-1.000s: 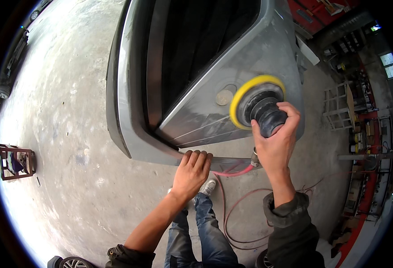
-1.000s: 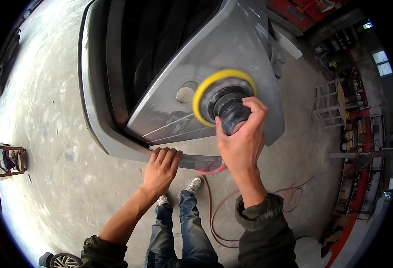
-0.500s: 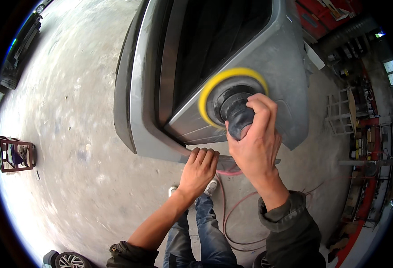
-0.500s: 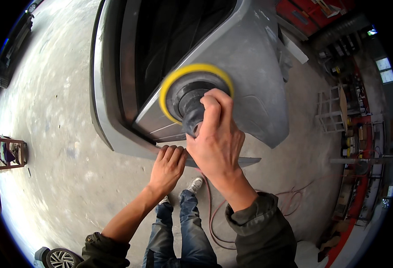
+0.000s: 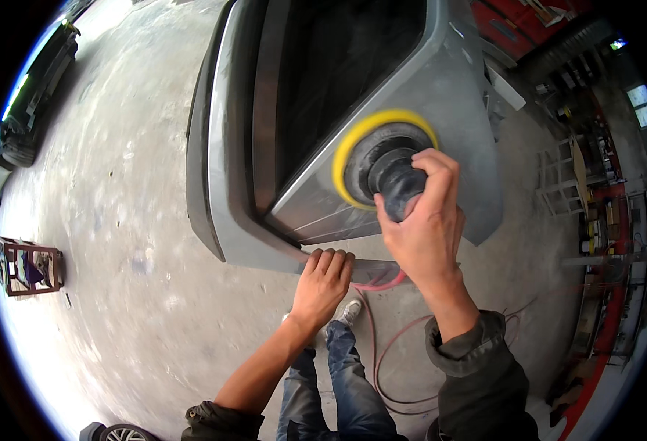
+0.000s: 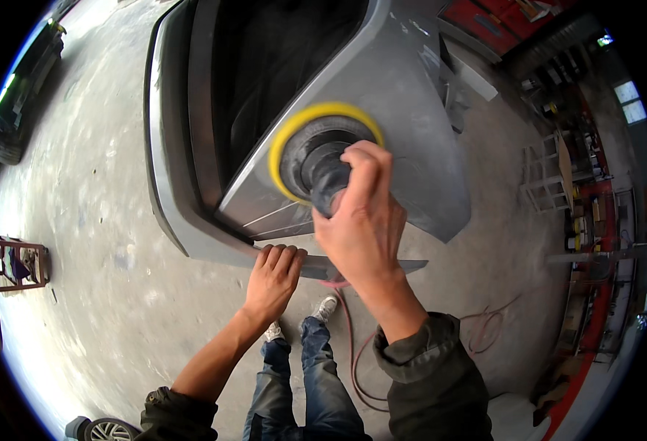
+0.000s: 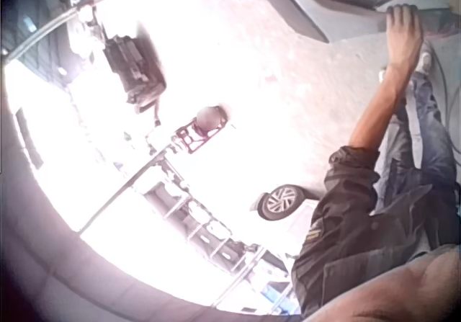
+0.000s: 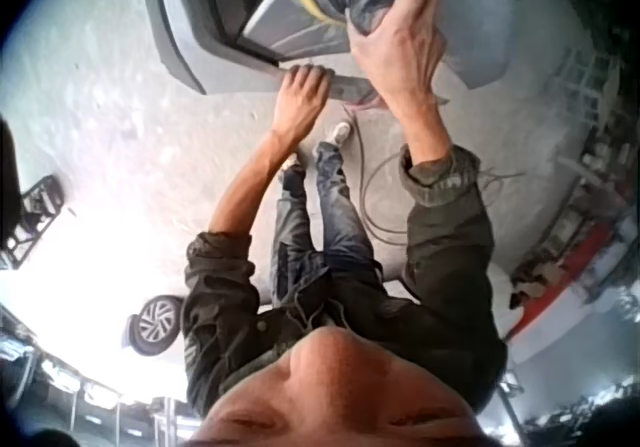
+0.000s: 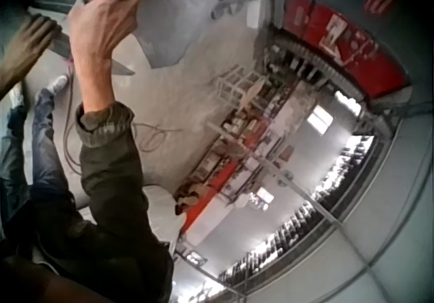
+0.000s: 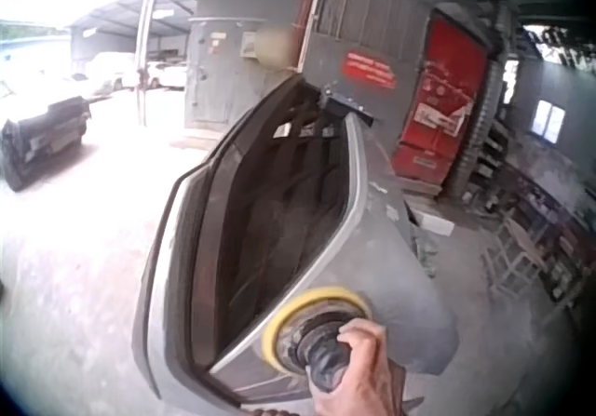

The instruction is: The person sands a detached car bumper and the front fender of a silver car using a pneumatic orbital sander. They repeatedly sand edges and flat surfaces, frequently pausing to touch and check the sanded areas. The person also walks to a workbench to retrieve a new sanding disc and returns to continue sanding.

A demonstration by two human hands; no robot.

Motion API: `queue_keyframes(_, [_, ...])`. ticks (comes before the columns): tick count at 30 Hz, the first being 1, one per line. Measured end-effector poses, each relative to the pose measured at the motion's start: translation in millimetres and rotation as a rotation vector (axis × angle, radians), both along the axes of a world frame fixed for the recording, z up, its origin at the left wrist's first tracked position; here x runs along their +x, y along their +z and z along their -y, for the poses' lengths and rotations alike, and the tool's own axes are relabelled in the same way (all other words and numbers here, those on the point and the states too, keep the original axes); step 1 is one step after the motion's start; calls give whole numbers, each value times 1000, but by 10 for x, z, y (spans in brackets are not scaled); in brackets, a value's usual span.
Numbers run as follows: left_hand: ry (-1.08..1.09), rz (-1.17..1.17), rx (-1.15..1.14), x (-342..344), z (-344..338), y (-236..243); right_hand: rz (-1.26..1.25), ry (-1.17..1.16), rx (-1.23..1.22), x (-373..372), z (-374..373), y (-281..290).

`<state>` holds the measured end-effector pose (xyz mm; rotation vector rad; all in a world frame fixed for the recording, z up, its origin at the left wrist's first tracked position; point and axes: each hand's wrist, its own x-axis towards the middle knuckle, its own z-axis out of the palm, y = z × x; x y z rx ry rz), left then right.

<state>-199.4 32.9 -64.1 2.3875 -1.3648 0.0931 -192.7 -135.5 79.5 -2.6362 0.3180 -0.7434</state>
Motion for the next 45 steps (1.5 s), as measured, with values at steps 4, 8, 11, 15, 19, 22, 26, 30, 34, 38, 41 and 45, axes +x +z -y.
queue_keyframes(4, [1, -3, 7, -8, 21, 20, 85, -60, -121, -112, 322, -16])
queue_keyframes(8, [13, 17, 18, 0, -28, 12, -15, -51, -12, -120, 170, -37])
queue_keyframes(11, [-2, 13, 18, -13, -15, 5, 26, -30, -51, -91, 155, -7])
queue_keyframes(15, [2, 20, 17, 10, -33, 16, 44, -88, -30, -197, 337, -24])
queue_keyframes(19, [-11, 22, 27, 30, -48, 33, -59, -394, 17, -440, 470, 41])
queue_keyframes(22, [-22, 1, -7, 29, -67, 26, 145, -388, 110, -625, 456, 69])
queue_keyframes(26, [-40, 20, -77, 60, -139, 21, 221, -282, 123, -1007, 415, -11])
queue_keyframes(30, [-13, 34, -104, 150, -353, 151, 159, -267, 282, -1316, 186, -43])
queue_keyframes(34, [222, 157, -220, 355, -603, 372, 56, -236, 384, -1589, -86, -83])
queue_keyframes(38, [430, 103, -302, 733, -721, 600, -26, -183, 454, -1819, -304, -174])
queue_keyframes(41, [392, 149, -267, 983, -682, 782, -42, -155, 490, -1958, -534, -239])
queue_keyframes(45, [351, 224, -267, 1242, -599, 1049, -109, -112, 502, -2084, -705, -374])
